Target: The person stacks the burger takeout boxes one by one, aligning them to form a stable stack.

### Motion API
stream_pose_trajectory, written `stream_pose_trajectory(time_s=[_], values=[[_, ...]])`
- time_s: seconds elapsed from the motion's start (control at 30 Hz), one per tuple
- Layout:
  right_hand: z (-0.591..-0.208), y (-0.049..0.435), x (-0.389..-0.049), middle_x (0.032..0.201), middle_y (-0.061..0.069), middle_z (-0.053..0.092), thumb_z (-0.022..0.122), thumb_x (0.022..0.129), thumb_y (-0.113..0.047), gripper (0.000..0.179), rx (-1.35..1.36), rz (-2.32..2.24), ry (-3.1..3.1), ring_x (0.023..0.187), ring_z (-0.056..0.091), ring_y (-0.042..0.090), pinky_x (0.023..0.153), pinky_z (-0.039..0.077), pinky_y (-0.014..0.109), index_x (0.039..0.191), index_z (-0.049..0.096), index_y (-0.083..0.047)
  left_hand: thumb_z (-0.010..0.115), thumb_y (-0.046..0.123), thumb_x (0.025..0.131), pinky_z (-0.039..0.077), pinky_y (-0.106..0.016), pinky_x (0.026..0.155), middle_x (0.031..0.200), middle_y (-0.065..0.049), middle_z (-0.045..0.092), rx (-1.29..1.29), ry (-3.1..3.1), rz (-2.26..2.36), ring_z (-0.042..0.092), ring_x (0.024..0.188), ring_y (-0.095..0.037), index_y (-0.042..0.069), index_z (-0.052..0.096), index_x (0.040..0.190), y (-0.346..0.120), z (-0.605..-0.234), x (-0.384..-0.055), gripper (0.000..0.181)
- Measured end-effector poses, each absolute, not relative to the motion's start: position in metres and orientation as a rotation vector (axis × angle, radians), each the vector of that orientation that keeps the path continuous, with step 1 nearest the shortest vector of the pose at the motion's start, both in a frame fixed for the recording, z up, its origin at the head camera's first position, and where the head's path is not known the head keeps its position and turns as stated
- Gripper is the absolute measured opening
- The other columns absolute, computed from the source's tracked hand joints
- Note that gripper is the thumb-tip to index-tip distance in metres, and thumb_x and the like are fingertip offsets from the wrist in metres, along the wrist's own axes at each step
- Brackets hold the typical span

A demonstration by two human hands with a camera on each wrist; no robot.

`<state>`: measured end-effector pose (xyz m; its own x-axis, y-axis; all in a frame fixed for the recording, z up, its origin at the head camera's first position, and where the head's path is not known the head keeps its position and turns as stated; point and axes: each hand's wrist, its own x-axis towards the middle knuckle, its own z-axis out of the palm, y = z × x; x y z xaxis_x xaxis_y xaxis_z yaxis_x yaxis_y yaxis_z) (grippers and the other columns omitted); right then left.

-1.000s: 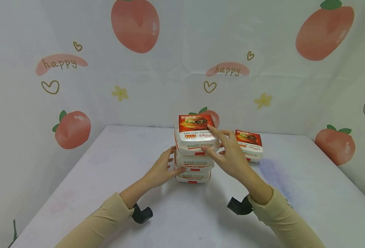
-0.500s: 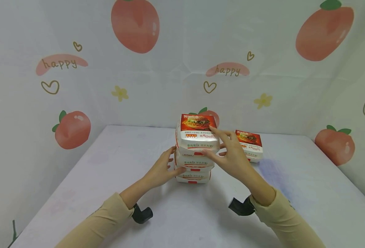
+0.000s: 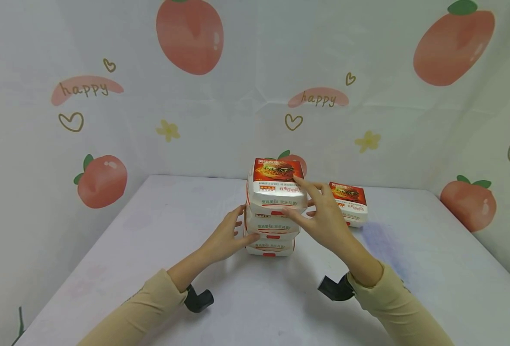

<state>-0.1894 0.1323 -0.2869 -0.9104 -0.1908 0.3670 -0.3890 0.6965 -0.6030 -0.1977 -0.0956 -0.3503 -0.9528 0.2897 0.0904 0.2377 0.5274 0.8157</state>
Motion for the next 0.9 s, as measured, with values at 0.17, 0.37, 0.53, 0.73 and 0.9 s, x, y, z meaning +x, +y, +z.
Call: stream_pose_trajectory(time_s=[0.17, 0.37, 0.53, 0.73, 0.9], values=[[-0.2866, 0.1324, -0.1896, 0.133, 0.017, 0.038, 0.071, 0.080, -0.039, 0.074, 0.449, 1.002, -2.645, 0.099, 0.056, 0.028, 0.076, 0.058, 0.037, 0.144, 0.035, -0.027, 0.070, 0.028, 0.083, 0.043, -0.054, 0.101, 0.148, -0.016, 0.031, 0.458, 2.696, 1.417, 0.043, 0.129, -0.041, 0.011, 0.024, 0.147, -0.0956, -0.3494, -0.1976, 0.080], [-0.2862, 0.1323, -0.1896, 0.133, 0.017, 0.037, 0.071, 0.080, -0.039, 0.075, 0.443, 0.988, -2.664, 0.100, 0.055, 0.028, 0.076, 0.057, 0.038, 0.144, 0.034, -0.030, 0.070, 0.029, 0.083, 0.044, -0.054, 0.101, 0.148, -0.017, 0.031, 0.466, 2.695, 1.415, 0.043, 0.129, -0.041, 0.010, 0.024, 0.147, -0.0959, -0.3497, -0.1980, 0.081], [-0.2858, 0.1320, -0.1893, 0.134, 0.017, 0.036, 0.072, 0.080, -0.039, 0.075, 0.449, 0.983, -2.665, 0.100, 0.055, 0.028, 0.076, 0.057, 0.038, 0.144, 0.034, -0.031, 0.070, 0.030, 0.083, 0.044, -0.053, 0.100, 0.147, -0.017, 0.032, 0.474, 2.699, 1.412, 0.044, 0.127, -0.042, 0.009, 0.025, 0.146, -0.0962, -0.3504, -0.1986, 0.081], [-0.2855, 0.1318, -0.1879, 0.133, 0.017, 0.037, 0.073, 0.079, -0.038, 0.076, 0.462, 0.977, -2.647, 0.099, 0.057, 0.028, 0.076, 0.058, 0.038, 0.144, 0.034, -0.030, 0.070, 0.030, 0.083, 0.044, -0.054, 0.101, 0.147, -0.017, 0.032, 0.466, 2.693, 1.412, 0.043, 0.128, -0.042, 0.009, 0.024, 0.146, -0.0964, -0.3518, -0.1993, 0.081], [-0.2851, 0.1317, -0.1872, 0.134, 0.017, 0.037, 0.073, 0.079, -0.039, 0.076, 0.461, 0.971, -2.646, 0.099, 0.058, 0.028, 0.075, 0.058, 0.039, 0.144, 0.034, -0.030, 0.071, 0.030, 0.083, 0.044, -0.053, 0.101, 0.147, -0.017, 0.032, 0.456, 2.687, 1.418, 0.043, 0.129, -0.041, 0.009, 0.023, 0.147, -0.0960, -0.3516, -0.1990, 0.082]])
